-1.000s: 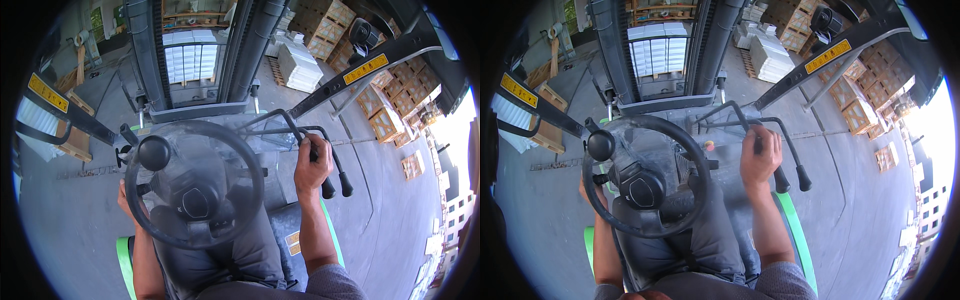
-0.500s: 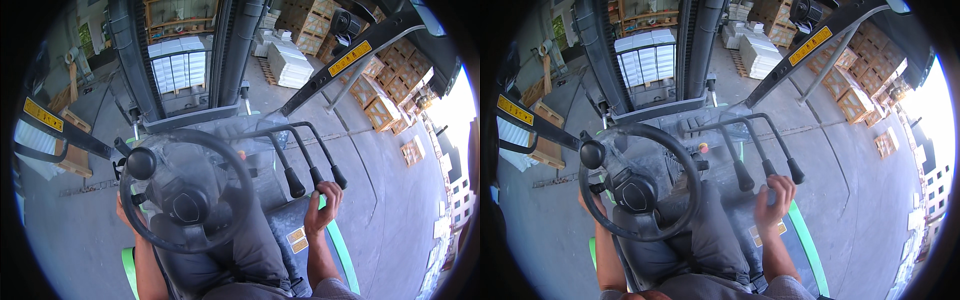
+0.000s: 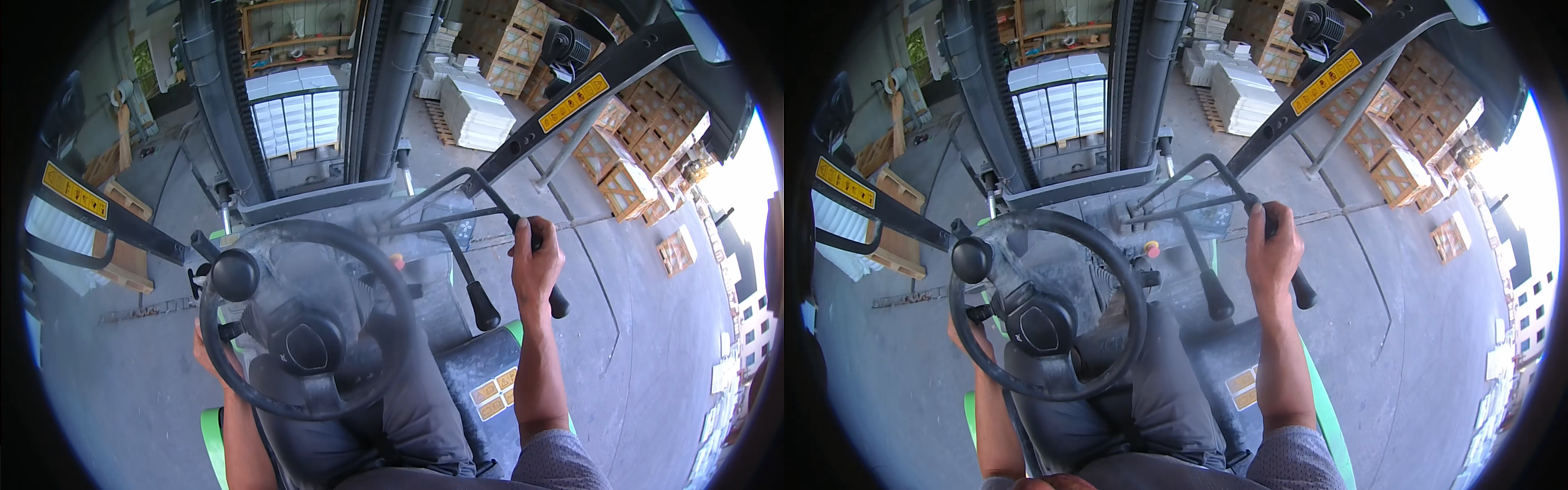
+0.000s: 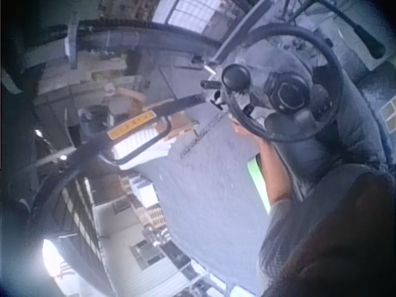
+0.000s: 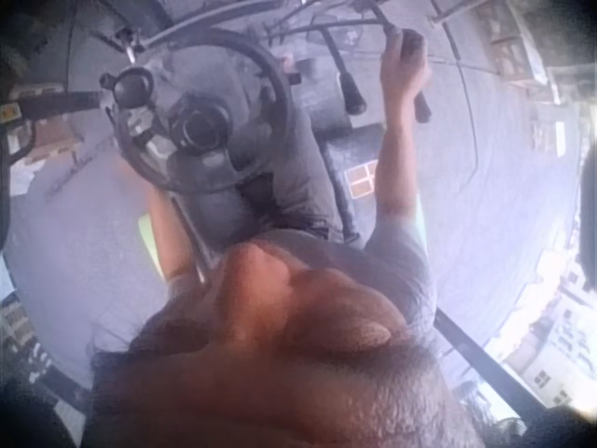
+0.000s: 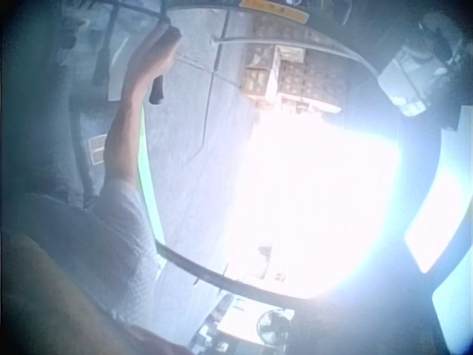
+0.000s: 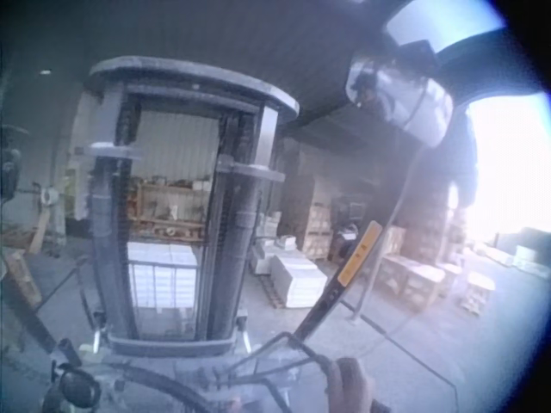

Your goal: The person operates a forklift in a warehouse, steering and using the controls to lift and move pallets of materials. The operator navigates between storage areas and adjusts the forks to handle different loads.

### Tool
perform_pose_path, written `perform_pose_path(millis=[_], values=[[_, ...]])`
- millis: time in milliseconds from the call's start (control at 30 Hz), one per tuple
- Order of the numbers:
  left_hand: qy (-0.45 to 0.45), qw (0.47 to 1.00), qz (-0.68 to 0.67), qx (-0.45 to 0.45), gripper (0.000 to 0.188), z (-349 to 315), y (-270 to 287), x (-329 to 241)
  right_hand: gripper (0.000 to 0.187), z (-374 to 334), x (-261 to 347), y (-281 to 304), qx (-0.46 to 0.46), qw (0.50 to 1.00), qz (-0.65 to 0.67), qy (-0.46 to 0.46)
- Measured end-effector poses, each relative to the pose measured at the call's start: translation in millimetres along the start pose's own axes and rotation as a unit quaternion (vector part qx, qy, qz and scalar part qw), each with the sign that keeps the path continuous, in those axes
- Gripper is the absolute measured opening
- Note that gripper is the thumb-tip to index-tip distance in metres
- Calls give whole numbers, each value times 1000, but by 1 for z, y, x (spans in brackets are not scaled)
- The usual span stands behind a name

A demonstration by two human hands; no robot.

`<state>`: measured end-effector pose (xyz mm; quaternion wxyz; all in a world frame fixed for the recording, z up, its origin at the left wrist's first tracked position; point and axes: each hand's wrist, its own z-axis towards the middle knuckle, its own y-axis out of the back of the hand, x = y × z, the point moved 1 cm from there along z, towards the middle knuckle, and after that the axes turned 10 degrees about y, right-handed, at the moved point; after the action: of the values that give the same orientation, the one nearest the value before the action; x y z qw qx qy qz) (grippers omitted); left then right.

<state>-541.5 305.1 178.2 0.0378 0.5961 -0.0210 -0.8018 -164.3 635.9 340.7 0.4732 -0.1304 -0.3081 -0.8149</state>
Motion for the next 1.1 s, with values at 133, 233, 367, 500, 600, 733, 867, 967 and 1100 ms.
perform_pose_path(millis=[133, 233, 367, 500, 600, 733, 867, 967, 1100], values=[[16, 999, -46, 22, 50, -2, -3, 1, 24, 11, -4, -3, -11, 999, -22, 46], [33, 999, -32, 26, 49, -8, -3, 1, 25, 10, -10, 1, -11, 999, -16, 38], [-12, 999, 27, 16, 45, -17, 2, -1, 26, 8, -14, 12, -4, 998, -30, 49], [-87, 992, 92, 7, 42, -25, 10, -6, 26, 9, -10, 26, 11, 1000, -13, -15], [-74, 995, 65, 8, 40, -29, 18, -12, 26, 11, -5, 37, 10, 1000, -8, -15], [8, 999, -31, 37, 36, -36, 27, -16, 28, 10, -2, 53, 0, 999, -28, 28], [12, 996, -66, 51, 40, -49, 43, -5, 28, 1, -7, 72, -5, 998, -34, 50], [-11, 997, 29, 75, 27, -60, 66, 6, 27, -19, -7, 93, 5, 999, -28, 37], [122, 981, -80, 130, 23, -57, 111, 9, 24, -73, 16, 131, 18, 1000, -18, 6]])
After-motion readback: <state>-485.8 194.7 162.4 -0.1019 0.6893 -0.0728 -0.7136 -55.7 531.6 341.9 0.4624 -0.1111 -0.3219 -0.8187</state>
